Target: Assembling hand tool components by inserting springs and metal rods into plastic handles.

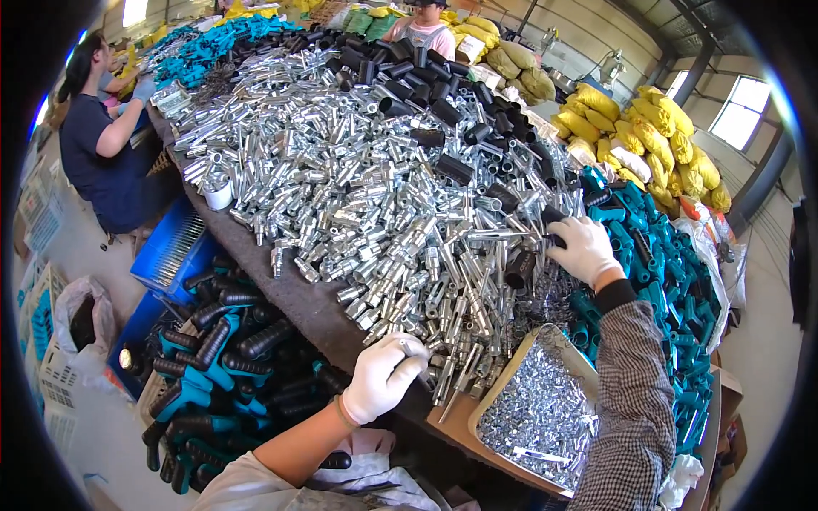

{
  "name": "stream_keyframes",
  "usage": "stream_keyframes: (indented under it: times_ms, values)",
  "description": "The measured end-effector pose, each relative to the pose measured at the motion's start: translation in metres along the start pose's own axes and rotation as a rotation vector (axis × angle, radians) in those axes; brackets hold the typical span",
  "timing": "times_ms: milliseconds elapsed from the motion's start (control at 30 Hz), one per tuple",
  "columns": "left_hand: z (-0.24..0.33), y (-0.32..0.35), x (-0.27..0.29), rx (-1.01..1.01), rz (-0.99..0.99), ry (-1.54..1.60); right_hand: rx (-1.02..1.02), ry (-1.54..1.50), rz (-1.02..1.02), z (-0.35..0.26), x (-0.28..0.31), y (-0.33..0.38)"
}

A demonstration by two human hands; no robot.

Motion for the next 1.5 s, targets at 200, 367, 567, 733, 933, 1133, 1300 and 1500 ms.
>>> stream_keyframes:
  times_ms: [200, 367, 567, 733, 933, 1133, 1300, 1500]
  values:
    - [-0.003, 0.001, -0.001, 0.008, 0.0, -0.003, -0.075, -0.088, 0.042, 0.025, 0.003, 0.013]
    - [-0.006, 0.001, -0.002, 0.003, 0.003, -0.015, -0.125, -0.201, 0.012, 0.011, -0.015, -0.041]
    - [-0.006, 0.001, -0.003, 0.013, 0.002, -0.037, -0.04, -0.342, 0.29, -0.043, 0.011, -0.105]
    - [-0.008, -0.001, -0.002, 0.043, 0.013, -0.032, -0.347, -0.187, -0.137, -0.038, -0.025, -0.13]
    - [-0.005, 0.0, 0.0, 0.088, 0.03, -0.059, -0.39, -0.249, -0.191, -0.041, -0.026, -0.12]
    - [-0.007, 0.004, -0.007, 0.086, 0.027, 0.002, -0.311, -0.311, 0.367, -0.032, 0.066, -0.051]
    - [-0.049, 0.011, 0.02, 0.308, 0.154, 0.236, -0.214, -0.938, 0.581, -0.114, 0.134, 0.084]
    - [0.002, 0.053, 0.013, 0.297, 0.201, 0.464, -0.917, -1.794, 0.557, -0.268, 0.029, 0.295]
Point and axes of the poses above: each hand's wrist, its own y-axis away from the middle knuckle, its own x-axis out of the back of the hand, z = x × y, the point moved 10 cm from there along -y, towards the middle knuckle, and after that the axes turned 15 degrees about x, right-handed, at the moved point
